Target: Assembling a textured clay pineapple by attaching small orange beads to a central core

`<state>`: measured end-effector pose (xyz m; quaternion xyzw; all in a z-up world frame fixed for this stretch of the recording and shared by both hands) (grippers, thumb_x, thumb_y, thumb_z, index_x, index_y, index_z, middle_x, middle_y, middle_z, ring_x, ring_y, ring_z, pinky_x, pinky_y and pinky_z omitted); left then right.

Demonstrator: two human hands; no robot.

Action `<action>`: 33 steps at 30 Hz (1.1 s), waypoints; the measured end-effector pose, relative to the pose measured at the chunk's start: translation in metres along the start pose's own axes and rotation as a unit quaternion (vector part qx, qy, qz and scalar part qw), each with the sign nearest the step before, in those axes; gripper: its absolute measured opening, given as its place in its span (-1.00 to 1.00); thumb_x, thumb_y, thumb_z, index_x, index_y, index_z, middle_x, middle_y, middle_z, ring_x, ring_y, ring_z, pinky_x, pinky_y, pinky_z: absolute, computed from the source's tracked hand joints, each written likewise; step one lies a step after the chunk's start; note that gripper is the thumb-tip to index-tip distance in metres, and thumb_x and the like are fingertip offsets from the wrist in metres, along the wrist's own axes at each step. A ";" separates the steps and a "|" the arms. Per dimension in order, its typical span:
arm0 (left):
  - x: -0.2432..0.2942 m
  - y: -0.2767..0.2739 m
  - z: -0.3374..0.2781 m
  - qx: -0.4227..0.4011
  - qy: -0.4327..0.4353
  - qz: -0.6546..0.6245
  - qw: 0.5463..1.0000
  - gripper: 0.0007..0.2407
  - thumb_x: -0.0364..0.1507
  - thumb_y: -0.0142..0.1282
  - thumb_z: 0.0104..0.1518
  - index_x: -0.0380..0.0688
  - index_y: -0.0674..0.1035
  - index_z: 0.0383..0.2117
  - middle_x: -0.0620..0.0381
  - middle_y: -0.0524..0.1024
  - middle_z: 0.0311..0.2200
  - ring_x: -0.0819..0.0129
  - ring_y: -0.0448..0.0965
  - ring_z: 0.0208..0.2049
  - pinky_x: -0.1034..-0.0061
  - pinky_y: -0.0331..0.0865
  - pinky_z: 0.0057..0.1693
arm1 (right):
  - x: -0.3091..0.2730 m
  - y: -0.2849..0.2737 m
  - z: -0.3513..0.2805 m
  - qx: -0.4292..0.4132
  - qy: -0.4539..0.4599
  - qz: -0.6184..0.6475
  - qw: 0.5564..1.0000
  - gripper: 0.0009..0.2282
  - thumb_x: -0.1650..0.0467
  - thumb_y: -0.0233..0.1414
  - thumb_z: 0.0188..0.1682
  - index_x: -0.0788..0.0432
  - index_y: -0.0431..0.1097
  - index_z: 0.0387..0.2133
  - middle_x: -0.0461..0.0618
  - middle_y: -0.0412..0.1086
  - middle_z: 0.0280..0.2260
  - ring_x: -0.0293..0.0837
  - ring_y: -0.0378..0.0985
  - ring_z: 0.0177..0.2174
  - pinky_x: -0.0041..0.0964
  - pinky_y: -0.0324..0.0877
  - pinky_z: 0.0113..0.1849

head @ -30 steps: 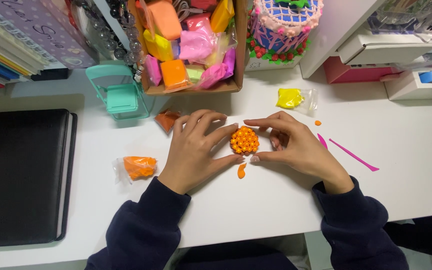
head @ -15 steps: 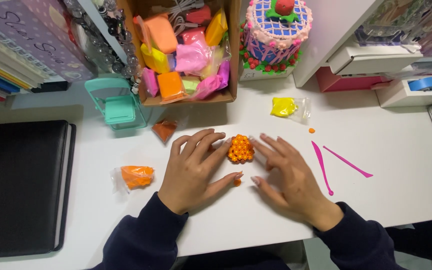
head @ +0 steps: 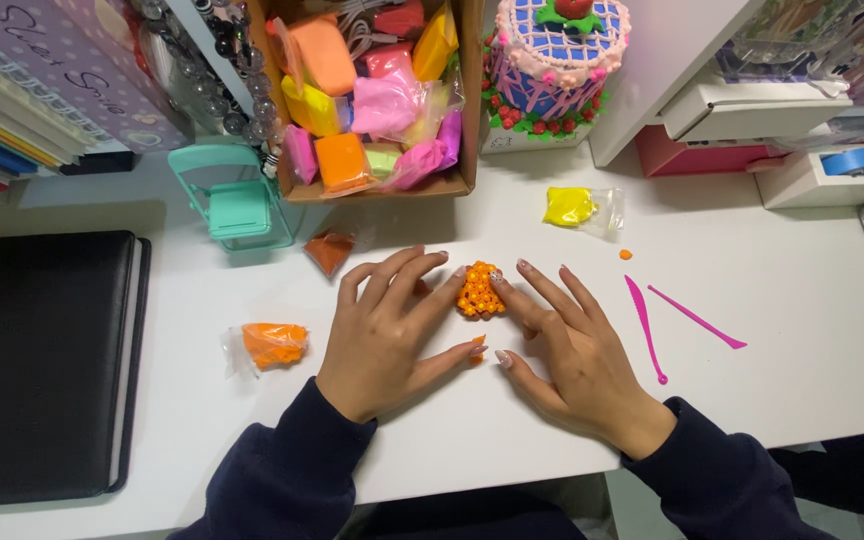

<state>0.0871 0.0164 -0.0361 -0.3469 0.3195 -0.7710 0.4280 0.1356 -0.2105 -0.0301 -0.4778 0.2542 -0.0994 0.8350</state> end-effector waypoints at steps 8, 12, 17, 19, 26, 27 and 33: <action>0.002 0.001 0.000 -0.017 0.029 0.014 0.999 -0.56 0.00 0.22 0.15 0.12 0.56 0.08 0.11 0.45 0.16 0.18 0.43 0.19 0.19 0.22 0.17 | 0.000 0.002 0.001 -0.001 0.002 -0.016 1.000 -0.61 0.34 0.07 0.06 0.20 0.17 0.12 -0.07 0.28 0.26 0.09 0.26 0.30 0.17 0.08 0.31; 0.003 0.001 0.001 -0.021 0.042 0.019 0.999 -0.59 -0.03 0.18 0.19 0.12 0.56 0.08 0.09 0.45 0.18 0.20 0.43 0.20 0.21 0.21 0.18 | 0.001 0.002 0.001 -0.004 0.001 -0.010 1.000 -0.62 0.34 0.06 0.07 0.20 0.17 0.11 -0.05 0.26 0.27 0.09 0.26 0.30 0.15 0.07 0.31; 0.002 0.004 -0.001 -0.029 0.037 0.033 0.998 -0.51 0.02 0.17 0.17 0.08 0.52 0.14 0.07 0.43 0.22 0.18 0.41 0.24 0.21 0.20 0.20 | 0.000 0.001 0.002 0.005 0.015 0.013 1.000 -0.66 0.35 0.05 0.07 0.21 0.13 0.03 0.04 0.26 0.27 0.16 0.25 0.30 0.18 0.04 0.31; 0.002 0.004 -0.001 -0.032 0.031 0.045 0.998 -0.44 0.06 0.16 0.16 0.05 0.49 0.20 0.07 0.42 0.23 0.18 0.41 0.24 0.22 0.21 0.20 | 0.000 0.001 0.003 0.001 0.016 0.008 1.000 -0.64 0.33 0.04 0.09 0.21 0.12 0.07 0.03 0.25 0.28 0.13 0.23 0.31 0.18 0.04 0.32; 0.003 0.004 -0.001 -0.048 0.015 0.038 0.998 -0.45 0.04 0.11 0.17 -0.02 0.50 0.18 0.04 0.38 0.27 0.18 0.35 0.28 0.16 0.18 0.25 | -0.001 0.001 0.005 -0.013 0.027 0.004 1.000 -0.65 0.32 0.02 0.08 0.20 0.15 0.05 -0.05 0.23 0.29 0.12 0.21 0.32 0.21 -0.01 0.32; 0.002 0.005 -0.001 -0.048 0.013 0.034 0.998 -0.46 0.03 0.12 0.16 -0.02 0.50 0.17 0.04 0.37 0.28 0.18 0.34 0.28 0.15 0.18 0.25 | 0.000 0.001 0.005 -0.011 0.026 0.005 1.000 -0.65 0.32 0.02 0.08 0.21 0.15 0.05 -0.05 0.23 0.29 0.13 0.21 0.32 0.22 -0.02 0.33; 0.004 0.006 -0.001 -0.043 0.010 0.044 0.998 -0.41 0.07 0.11 0.16 -0.01 0.46 0.22 0.05 0.38 0.27 0.19 0.34 0.29 0.18 0.17 0.26 | 0.005 0.005 0.013 -0.017 0.006 0.017 1.000 -0.67 0.31 -0.08 0.12 0.19 0.10 0.09 0.01 0.20 0.31 0.12 0.14 0.34 0.23 -0.08 0.34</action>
Point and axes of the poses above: each hand's wrist, its own z-axis towards the middle knuckle, its own y-axis out of the palm, x = y × z, the point moved 1 cm from there along z, towards the middle knuckle
